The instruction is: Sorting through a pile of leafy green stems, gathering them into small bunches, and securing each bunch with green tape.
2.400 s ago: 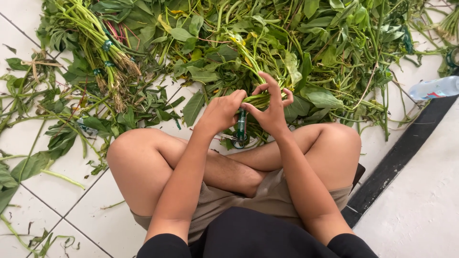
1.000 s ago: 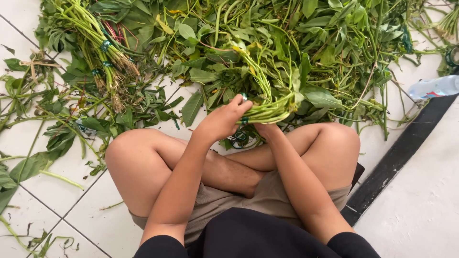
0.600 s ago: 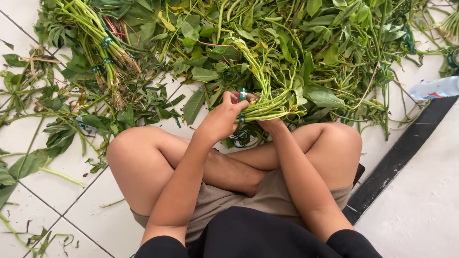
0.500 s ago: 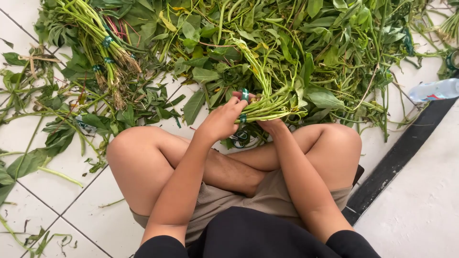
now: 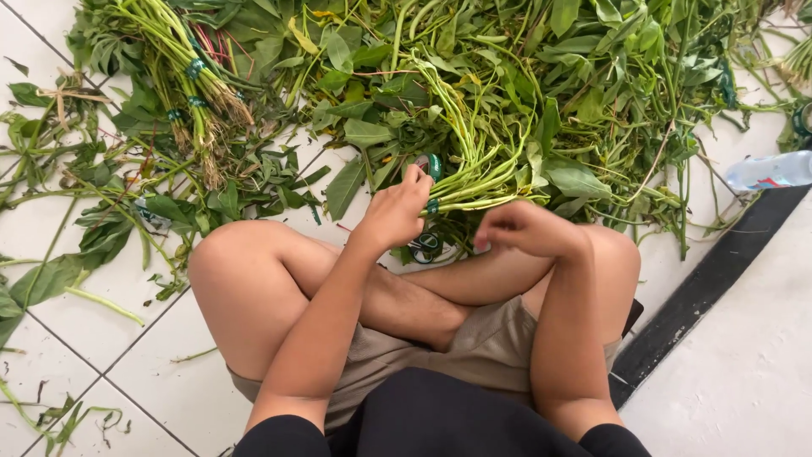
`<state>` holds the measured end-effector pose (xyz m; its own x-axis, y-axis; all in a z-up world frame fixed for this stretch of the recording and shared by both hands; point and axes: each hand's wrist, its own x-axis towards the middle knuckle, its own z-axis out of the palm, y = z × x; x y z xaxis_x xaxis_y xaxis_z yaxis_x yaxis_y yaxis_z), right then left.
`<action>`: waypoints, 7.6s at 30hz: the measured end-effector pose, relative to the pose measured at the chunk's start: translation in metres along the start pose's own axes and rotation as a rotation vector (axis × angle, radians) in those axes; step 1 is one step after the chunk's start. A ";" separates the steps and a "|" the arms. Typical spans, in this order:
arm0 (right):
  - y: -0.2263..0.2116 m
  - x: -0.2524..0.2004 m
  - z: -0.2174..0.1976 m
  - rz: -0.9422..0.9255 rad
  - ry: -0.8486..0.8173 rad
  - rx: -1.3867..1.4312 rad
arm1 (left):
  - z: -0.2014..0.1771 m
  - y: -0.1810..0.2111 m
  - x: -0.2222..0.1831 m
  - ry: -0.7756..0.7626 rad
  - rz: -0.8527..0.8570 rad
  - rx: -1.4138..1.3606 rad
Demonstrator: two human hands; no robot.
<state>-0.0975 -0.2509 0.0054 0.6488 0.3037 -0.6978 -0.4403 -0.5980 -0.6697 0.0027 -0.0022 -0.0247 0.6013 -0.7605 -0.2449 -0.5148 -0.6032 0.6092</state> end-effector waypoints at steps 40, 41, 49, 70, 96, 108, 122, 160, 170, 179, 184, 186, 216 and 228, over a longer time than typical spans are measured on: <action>-0.030 0.094 0.034 -0.582 0.652 0.577 | 0.006 0.022 -0.003 -0.010 -0.167 -0.007; -0.030 0.095 0.034 -0.605 0.635 0.616 | 0.007 0.022 -0.001 -0.028 -0.190 0.001; -0.042 0.097 0.029 -0.694 0.738 0.669 | 0.028 0.024 0.008 -0.053 -0.190 0.063; -0.052 0.105 0.043 -1.081 0.592 0.887 | 0.034 0.000 0.009 -0.156 -0.347 -0.089; -0.037 0.037 0.079 -0.811 0.355 0.987 | 0.035 -0.047 0.030 -0.114 -0.612 -0.685; -0.036 0.008 0.056 -0.723 0.311 0.832 | -0.008 -0.025 0.010 -0.239 -0.183 -1.179; -0.029 0.011 0.049 -0.758 0.005 0.641 | -0.009 -0.031 0.016 -0.191 -0.304 -1.457; 0.038 0.126 0.141 0.077 0.567 -0.740 | 0.004 -0.062 0.012 -0.131 -0.318 -0.552; 0.033 0.084 0.078 0.107 0.453 -0.692 | 0.020 -0.078 0.024 -0.132 -0.403 -0.458; 0.048 0.017 0.008 0.190 0.273 -0.389 | 0.027 -0.086 0.026 -0.148 -0.404 -0.434; 0.055 0.030 0.004 0.095 0.208 -0.381 | 0.020 -0.072 0.023 -0.196 -0.390 -0.433; 0.056 0.040 0.007 0.086 0.185 -0.377 | 0.021 -0.079 0.027 -0.205 -0.389 -0.424; 0.032 0.117 0.002 -0.035 0.043 -0.124 | 0.015 -0.065 0.016 -0.206 -0.386 -0.167; 0.029 0.120 0.011 -0.076 0.021 0.040 | 0.016 -0.064 0.020 -0.185 -0.368 -0.037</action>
<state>-0.0393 -0.2237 -0.1010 0.6936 0.3314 -0.6397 -0.4137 -0.5437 -0.7302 0.0377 0.0174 -0.0806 0.6197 -0.5277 -0.5809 -0.2613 -0.8367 0.4813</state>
